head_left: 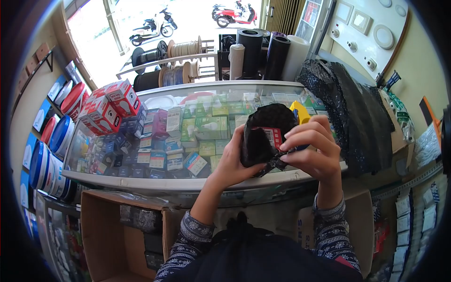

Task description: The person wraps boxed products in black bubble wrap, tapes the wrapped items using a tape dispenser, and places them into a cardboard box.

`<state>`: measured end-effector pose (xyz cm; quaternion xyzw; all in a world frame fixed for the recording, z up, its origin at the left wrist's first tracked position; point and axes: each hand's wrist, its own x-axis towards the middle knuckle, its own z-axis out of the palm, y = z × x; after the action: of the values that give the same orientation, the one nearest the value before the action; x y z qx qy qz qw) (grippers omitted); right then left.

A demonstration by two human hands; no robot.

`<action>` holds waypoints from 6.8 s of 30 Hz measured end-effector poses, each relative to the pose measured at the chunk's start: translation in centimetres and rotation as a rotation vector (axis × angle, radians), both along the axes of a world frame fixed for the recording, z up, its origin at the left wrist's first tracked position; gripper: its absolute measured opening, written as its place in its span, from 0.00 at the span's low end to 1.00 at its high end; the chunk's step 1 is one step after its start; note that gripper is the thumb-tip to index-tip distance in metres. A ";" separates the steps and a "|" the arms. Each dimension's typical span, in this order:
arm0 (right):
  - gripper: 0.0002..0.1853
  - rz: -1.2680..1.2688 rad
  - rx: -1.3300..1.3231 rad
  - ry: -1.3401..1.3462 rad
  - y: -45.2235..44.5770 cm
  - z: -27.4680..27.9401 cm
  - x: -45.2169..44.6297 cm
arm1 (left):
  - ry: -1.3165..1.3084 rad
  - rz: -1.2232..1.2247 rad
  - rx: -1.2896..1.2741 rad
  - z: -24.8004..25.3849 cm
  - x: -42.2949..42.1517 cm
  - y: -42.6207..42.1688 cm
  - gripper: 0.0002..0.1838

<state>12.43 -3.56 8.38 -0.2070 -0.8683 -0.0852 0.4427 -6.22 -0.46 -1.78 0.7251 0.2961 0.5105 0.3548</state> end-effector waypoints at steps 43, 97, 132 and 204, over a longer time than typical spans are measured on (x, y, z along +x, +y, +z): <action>0.35 -0.048 -0.791 0.652 1.0 -16.2 -2.8 | -0.587 0.125 0.189 -4.1 3.8 0.5 0.35; 0.16 -0.142 -0.329 0.600 -1.0 -9.1 -0.7 | -0.524 0.108 0.195 -4.5 4.4 -1.2 0.28; 0.25 0.062 -0.810 1.019 -1.1 -7.6 -1.7 | -0.522 0.233 -0.027 1.7 5.6 -3.5 0.14; 0.26 0.011 -0.236 -0.031 -0.9 -5.8 2.5 | -0.079 0.081 0.409 -2.0 2.0 -0.5 0.26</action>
<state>14.98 -4.44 2.54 -0.2515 -0.8801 0.0166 0.4023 -4.17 -0.94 -3.74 0.7491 0.2012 0.6017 0.1908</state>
